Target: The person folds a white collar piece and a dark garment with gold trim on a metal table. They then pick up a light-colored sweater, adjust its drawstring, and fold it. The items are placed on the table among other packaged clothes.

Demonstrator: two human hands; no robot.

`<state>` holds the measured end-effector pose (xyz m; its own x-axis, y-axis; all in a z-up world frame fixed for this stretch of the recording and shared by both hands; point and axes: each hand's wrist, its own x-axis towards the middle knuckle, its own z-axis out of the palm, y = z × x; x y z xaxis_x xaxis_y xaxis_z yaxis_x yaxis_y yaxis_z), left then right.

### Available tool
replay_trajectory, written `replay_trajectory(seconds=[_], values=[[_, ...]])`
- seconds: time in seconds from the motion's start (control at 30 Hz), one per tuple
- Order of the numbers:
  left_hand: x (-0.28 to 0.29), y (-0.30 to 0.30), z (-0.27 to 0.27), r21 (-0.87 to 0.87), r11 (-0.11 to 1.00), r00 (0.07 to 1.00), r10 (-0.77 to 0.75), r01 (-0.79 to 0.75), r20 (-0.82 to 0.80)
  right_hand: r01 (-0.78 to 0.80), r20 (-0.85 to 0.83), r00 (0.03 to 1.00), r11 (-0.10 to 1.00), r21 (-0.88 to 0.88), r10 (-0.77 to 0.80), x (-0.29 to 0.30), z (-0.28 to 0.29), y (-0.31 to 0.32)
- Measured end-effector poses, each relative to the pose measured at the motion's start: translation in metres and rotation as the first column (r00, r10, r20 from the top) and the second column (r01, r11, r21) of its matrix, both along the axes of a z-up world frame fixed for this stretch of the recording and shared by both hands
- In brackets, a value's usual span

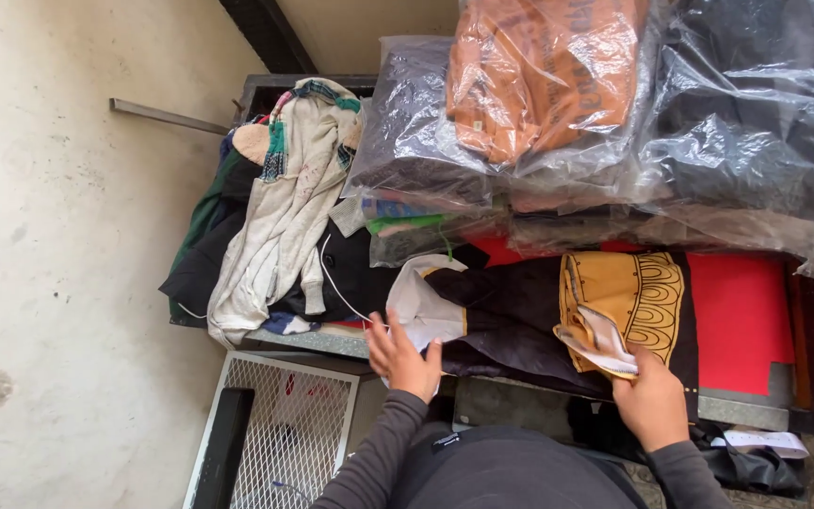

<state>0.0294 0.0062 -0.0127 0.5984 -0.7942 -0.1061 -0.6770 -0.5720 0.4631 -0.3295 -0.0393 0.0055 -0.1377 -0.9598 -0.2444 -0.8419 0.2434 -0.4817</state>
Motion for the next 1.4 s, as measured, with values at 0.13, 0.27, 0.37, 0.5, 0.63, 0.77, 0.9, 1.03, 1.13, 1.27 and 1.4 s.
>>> replay_trajectory(seconds=[0.13, 0.27, 0.37, 0.5, 0.63, 0.77, 0.9, 1.03, 1.13, 1.27, 1.4], values=[[0.036, 0.000, -0.012, 0.054, 0.997, 0.996, 0.055, -0.051, -0.063, -0.140, 0.127, 0.977, 0.965, -0.221, 0.171, 0.023, -0.023, 0.007], [0.049, -0.008, -0.021, 0.044, 0.996, 0.981, -0.063, 0.072, -0.185, -0.502, -0.429, 0.748, 0.855, 0.131, 0.506, 0.045, -0.032, 0.015], [0.046, -0.007, -0.017, -0.023, 0.997, 0.982, -0.076, 0.073, -0.172, -0.477, -0.453, 0.788, 0.879, -0.020, 0.417, 0.064, -0.010, 0.022], [0.047, -0.029, -0.023, -0.162, 0.984, 0.950, -0.114, 0.069, -0.290, -0.612, -0.202, 0.780, 0.789, -0.052, 0.592, 0.081, -0.009, 0.006], [0.044, -0.050, 0.031, -0.017, 0.981, 0.878, -0.182, 0.195, -0.444, -0.658, -0.500, 0.598, 0.740, 0.139, 0.626, 0.105, -0.020, 0.011], [0.043, -0.067, 0.039, 0.111, 0.991, 0.680, 0.026, 0.081, -0.733, -0.767, -0.343, 0.640, 0.545, -0.338, 0.687, 0.151, 0.013, 0.006], [0.042, -0.081, 0.026, 0.220, 0.962, 0.208, 0.251, -0.160, -0.945, -0.917, -0.375, 0.398, 0.356, -0.179, 0.838, 0.204, 0.005, 0.008], [0.062, -0.094, 0.009, 0.169, 0.982, 0.317, 0.188, -0.086, -0.930, -0.883, -0.485, 0.469, 0.405, -0.237, 0.738, 0.219, -0.040, 0.004], [0.073, -0.095, -0.017, 0.014, 0.997, 0.927, -0.070, 0.081, -0.367, -0.871, -0.628, 0.488, 0.287, -0.399, 0.607, 0.216, -0.068, 0.013], [0.052, -0.099, 0.023, -0.100, 0.991, 0.938, -0.120, 0.092, -0.326, -0.855, -0.613, 0.436, 0.091, -0.511, 0.659, 0.211, -0.028, 0.005], [0.045, -0.115, -0.002, -0.013, 0.980, 0.965, -0.199, 0.200, -0.173, -0.881, -0.627, 0.269, -0.076, -0.466, 0.731, 0.207, -0.029, 0.009]])
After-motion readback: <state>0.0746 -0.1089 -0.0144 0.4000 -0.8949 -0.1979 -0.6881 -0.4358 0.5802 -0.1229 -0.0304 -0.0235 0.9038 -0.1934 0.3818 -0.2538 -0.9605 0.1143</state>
